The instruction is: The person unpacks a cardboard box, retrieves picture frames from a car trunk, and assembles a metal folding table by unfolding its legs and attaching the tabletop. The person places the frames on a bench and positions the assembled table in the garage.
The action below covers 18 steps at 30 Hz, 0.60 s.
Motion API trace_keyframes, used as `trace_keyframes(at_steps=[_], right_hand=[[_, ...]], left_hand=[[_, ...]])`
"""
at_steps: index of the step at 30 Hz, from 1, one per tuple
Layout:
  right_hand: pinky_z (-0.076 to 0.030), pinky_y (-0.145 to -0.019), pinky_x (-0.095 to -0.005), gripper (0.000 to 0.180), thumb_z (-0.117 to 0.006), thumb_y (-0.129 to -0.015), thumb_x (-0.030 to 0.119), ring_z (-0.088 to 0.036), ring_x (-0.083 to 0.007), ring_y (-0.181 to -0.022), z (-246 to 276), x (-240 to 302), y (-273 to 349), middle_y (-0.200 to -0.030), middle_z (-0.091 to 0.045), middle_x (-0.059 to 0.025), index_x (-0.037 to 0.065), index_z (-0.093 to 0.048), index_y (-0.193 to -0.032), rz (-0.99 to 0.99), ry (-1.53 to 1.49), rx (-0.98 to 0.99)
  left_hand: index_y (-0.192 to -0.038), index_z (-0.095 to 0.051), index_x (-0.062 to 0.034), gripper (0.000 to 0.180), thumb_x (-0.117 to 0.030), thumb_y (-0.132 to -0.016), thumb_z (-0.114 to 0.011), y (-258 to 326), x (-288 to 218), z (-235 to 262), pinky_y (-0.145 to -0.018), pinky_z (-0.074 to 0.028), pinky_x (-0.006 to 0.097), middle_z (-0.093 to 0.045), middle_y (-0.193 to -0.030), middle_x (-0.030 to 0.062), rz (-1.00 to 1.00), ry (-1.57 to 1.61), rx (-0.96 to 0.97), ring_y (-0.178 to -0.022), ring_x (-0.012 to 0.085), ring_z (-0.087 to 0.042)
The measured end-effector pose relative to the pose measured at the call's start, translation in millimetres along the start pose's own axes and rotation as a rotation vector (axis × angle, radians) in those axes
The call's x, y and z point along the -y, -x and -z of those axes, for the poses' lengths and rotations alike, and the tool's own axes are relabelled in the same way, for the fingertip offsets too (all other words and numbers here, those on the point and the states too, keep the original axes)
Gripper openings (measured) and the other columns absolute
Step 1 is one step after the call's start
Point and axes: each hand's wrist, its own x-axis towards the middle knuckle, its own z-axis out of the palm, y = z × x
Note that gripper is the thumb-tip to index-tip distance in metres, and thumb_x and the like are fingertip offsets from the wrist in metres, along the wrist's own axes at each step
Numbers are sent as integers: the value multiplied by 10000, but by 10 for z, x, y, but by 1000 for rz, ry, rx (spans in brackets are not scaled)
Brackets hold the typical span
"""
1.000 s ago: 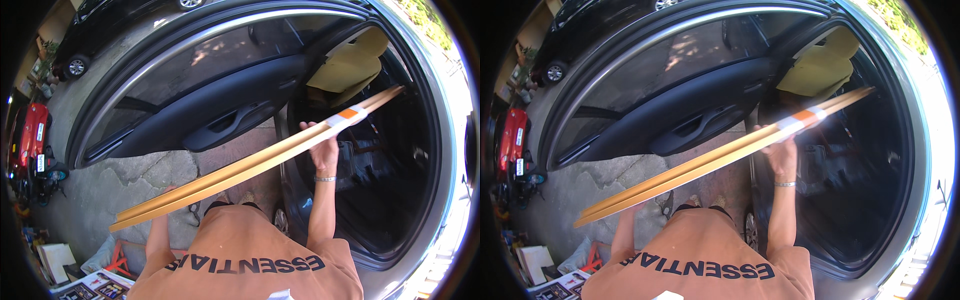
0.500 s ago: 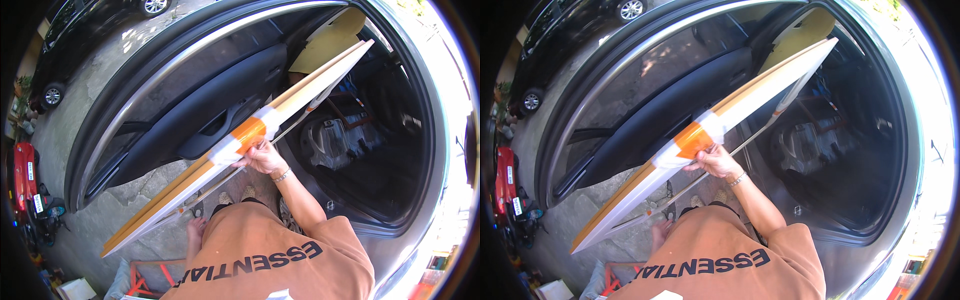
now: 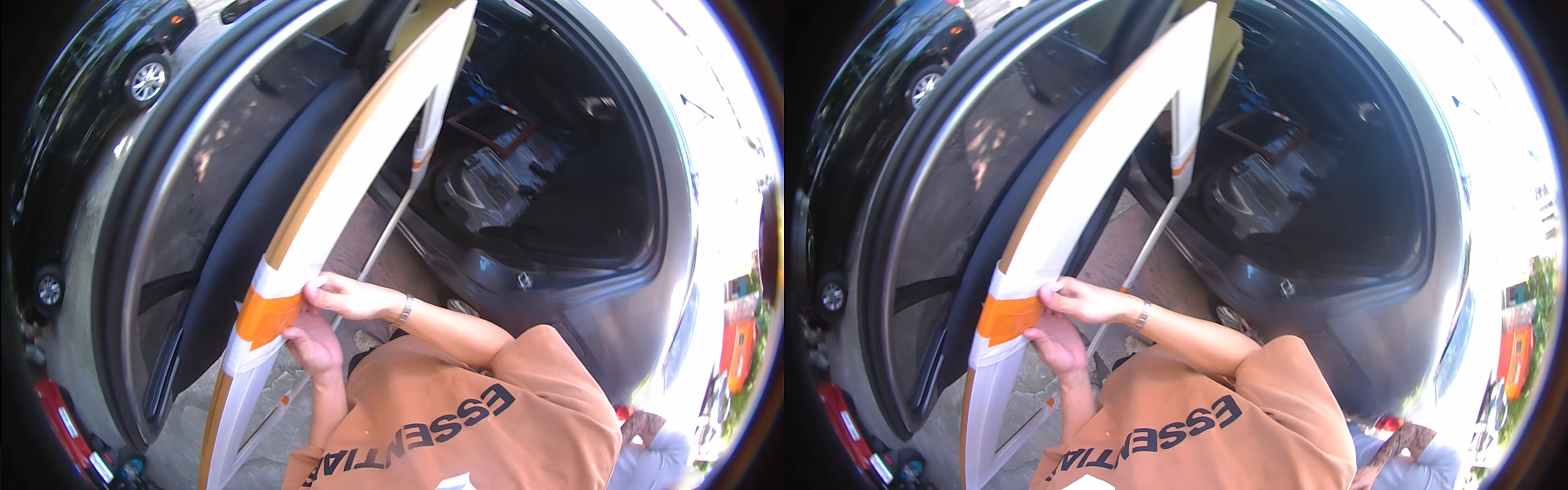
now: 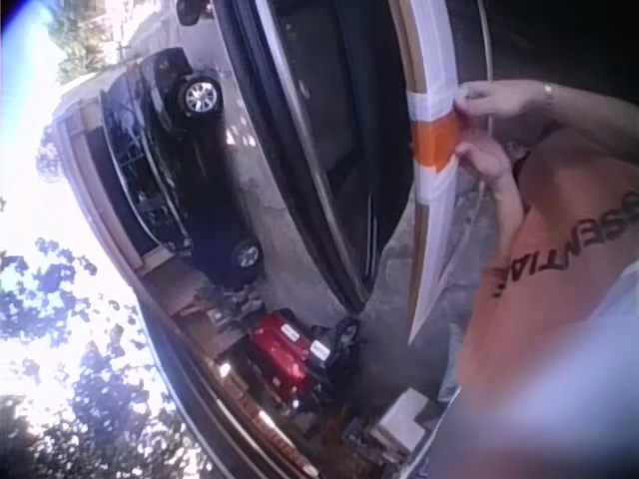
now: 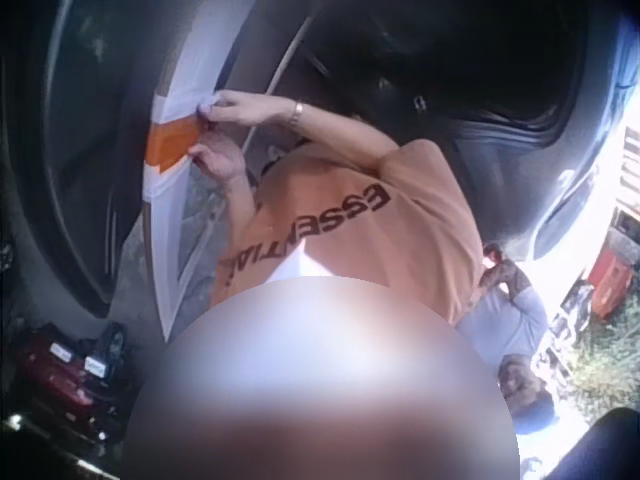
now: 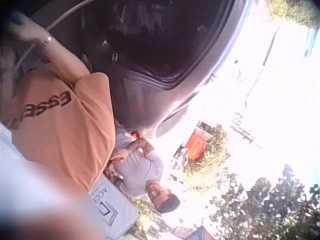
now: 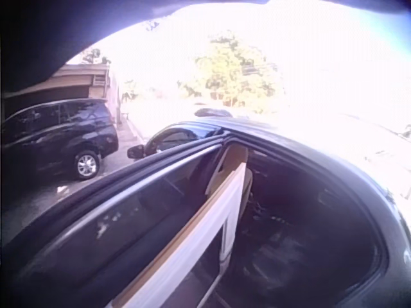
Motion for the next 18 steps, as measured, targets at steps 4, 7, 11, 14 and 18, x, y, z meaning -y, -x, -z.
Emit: trace_keyframes(at_steps=[4,7,11,14,18], right_hand=[[-397,-1052,-329,643,-539,-975,504,-526,-168,-1190,-36,83,67,-1282,-614,-111,-32,-535,-1330,205,-57,-217],[-416,-1032,-328,645,-553,-966,509,-539,-167,-1171,51,189,109,-1257,-627,-112,-32,-547,-1317,180,-29,-303],[-463,-966,-302,647,-578,-955,510,-559,-163,-1135,276,333,122,-1230,-636,-95,-44,-563,-1289,213,-142,-222],[-482,-751,-348,547,-568,-967,504,-592,-194,-829,679,406,248,-920,-664,-118,-27,-631,-1081,191,229,-120],[-407,-543,-399,609,-549,-972,520,-485,-229,-526,1660,512,709,-568,-517,-96,-7,-547,-667,25,542,467]], left_hand=[[-1439,-392,-20,915,-595,-801,-706,-185,-32,89,-1135,-284,442,-433,-1459,107,24,-3,145,-1359,271,-391],[-1430,-409,-21,897,-526,-780,-764,-342,81,104,-1122,-317,439,-454,-1443,111,-10,-113,182,-1342,274,-420],[-1450,-373,21,855,-478,-849,-721,-439,276,170,-1149,-309,447,-420,-1487,129,-107,-276,194,-1373,284,-403],[-1442,-384,35,793,-438,-885,-692,-549,365,155,-1158,-295,447,-420,-1494,129,-159,-270,237,-1373,281,-406],[-1450,-378,32,730,-371,-915,-668,-730,395,-72,-1181,-252,440,-402,-1518,120,-419,-253,109,-1385,259,-392]])
